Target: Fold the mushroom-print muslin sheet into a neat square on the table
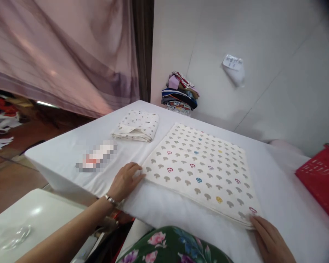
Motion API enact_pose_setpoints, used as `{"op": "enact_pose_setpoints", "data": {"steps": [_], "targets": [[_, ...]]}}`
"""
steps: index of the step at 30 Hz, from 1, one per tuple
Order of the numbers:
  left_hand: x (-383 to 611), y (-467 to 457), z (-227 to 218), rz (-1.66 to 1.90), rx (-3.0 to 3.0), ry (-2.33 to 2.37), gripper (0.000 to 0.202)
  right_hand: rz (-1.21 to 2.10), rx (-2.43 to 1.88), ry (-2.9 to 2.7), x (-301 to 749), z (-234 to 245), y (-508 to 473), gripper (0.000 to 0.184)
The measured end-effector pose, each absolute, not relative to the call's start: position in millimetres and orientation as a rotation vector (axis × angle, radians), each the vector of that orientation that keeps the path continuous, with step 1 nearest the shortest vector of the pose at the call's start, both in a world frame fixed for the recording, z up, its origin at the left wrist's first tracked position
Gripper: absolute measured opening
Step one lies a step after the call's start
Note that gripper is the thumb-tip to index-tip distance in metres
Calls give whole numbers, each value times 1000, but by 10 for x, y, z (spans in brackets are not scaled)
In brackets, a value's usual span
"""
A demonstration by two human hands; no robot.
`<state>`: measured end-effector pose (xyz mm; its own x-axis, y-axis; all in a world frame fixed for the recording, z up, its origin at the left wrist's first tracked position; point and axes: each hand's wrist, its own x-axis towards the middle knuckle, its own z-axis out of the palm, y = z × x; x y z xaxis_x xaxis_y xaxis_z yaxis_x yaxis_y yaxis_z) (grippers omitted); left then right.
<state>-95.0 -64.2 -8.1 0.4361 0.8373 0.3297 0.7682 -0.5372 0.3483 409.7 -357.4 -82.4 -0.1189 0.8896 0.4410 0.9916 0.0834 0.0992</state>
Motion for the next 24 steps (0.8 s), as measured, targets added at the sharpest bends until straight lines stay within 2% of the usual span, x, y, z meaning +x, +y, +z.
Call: {"op": "enact_pose_setpoints", "data": {"steps": [3,5,9,13,24], "targets": [[-1019,-622,-99,635,2802,1005,28,-597,-1869,-2102,4135,-879,-3562,37],[-1048,-564,-92,519,2889,856,36,-624,-1849,-2129,4154,-870,-3530,35],[-1043,-410,-52,422,2988,827,49,-667,-1810,-2205,4145,-750,-3424,34],[-977,-323,-41,404,3100,782,41,-702,-1828,-2243,4050,-600,-3309,38],[-1170,-175,-87,803,3066,648,38,-576,-1945,-2060,3739,-230,-3413,29]]}}
